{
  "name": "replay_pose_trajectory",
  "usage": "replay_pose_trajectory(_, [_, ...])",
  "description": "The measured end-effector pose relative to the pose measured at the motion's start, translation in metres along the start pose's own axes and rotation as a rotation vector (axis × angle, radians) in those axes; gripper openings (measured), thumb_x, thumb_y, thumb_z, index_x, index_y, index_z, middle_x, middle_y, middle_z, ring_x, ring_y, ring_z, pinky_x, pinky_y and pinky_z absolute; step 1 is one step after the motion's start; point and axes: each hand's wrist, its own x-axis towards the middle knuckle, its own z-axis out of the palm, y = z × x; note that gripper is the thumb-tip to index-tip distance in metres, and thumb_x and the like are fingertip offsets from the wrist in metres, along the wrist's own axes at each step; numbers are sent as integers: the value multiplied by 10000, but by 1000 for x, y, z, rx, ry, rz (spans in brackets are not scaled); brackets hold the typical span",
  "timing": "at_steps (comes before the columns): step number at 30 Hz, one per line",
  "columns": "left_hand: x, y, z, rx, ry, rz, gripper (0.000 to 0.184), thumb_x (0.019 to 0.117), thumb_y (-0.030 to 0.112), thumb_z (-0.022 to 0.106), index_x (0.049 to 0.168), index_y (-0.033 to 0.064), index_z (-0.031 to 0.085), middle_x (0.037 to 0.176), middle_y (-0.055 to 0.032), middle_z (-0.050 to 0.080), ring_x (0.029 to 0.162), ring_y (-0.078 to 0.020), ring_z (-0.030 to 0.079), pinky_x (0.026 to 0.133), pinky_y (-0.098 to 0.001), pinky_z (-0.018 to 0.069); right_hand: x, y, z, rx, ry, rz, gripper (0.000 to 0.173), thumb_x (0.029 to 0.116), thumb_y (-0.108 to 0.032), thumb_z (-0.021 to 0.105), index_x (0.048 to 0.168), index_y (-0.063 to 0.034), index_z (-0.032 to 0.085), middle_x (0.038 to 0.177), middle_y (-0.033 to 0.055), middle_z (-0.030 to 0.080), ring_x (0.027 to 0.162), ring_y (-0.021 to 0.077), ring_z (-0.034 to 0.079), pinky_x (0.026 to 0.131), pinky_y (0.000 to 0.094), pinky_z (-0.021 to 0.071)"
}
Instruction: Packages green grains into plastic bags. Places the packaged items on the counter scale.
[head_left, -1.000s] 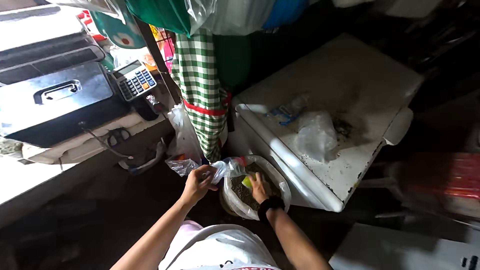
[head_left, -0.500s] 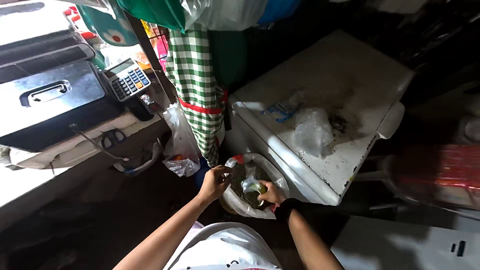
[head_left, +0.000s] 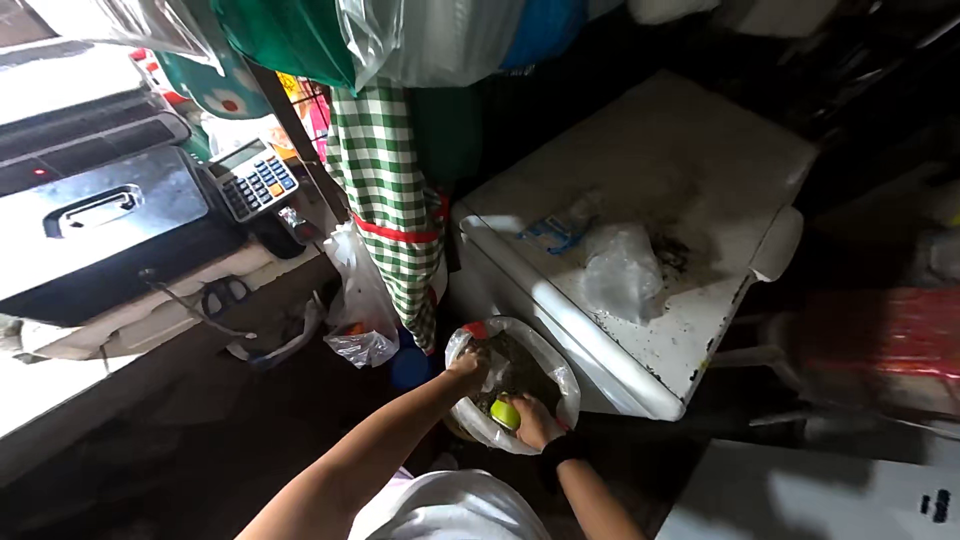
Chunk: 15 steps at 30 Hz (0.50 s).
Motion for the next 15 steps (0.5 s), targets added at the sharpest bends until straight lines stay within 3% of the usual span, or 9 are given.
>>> replay_pose_trajectory(3, [3,-1,11,33,-66,-44,400,960,84,647,1342,-23,599,1434,-266,532,1396,-454,438,1097,-629,402,4,5,-6,65,-60,22,695,805,-125,802,1461,-142,576,1373,198,631,1307,348,579,1134,520,432])
replay_pose_trajectory(5, [6,-7,18,-65,31,1,320,959,65,634,1262,-37,643,1344,-264,598,1312,-444,528,1071,-613,436,7,14,-11,230,-80,97,674,833,-149,798,1464,-106,565,1374,223,620,1293,354,589,1114,537,447])
replay_pose_trajectory(7, [5,-11,16,-149,144,49,270,984,76,597,1212,-54,662,1284,-272,629,1243,-435,584,1053,-592,456,6,26,-10,498,-15,113,604,857,-76,776,1429,-73,580,1387,231,600,1290,339,583,1105,521,455])
replay_pose_trajectory(10, [-11,-11,2,-238,313,115,294,976,99,604,1205,-74,665,1298,-276,626,1257,-403,587,1100,-526,437,-8,27,-11,788,132,118,642,831,73,705,1445,-43,553,1434,224,563,1277,318,586,1051,492,500])
replay_pose_trajectory(11, [-14,-12,2,-277,355,122,305,966,103,612,1214,-66,668,1307,-266,627,1263,-387,588,1108,-512,437,-14,25,-13,852,181,122,658,816,101,676,1443,-60,561,1427,211,570,1224,315,613,970,496,543])
replay_pose_trajectory(13, [-17,-16,3,-384,427,148,320,960,101,617,1230,-61,673,1326,-258,626,1276,-365,587,1123,-484,431,-32,20,-21,982,249,105,636,842,101,624,1450,-66,545,1432,202,559,1150,331,632,833,517,576])
replay_pose_trajectory(15, [-20,-17,3,-566,387,173,345,992,57,574,1303,-87,615,1408,-274,564,1304,-352,568,1131,-457,433,-48,18,-28,1053,338,31,635,822,70,615,1444,-34,543,1422,193,566,1146,288,640,839,463,591])
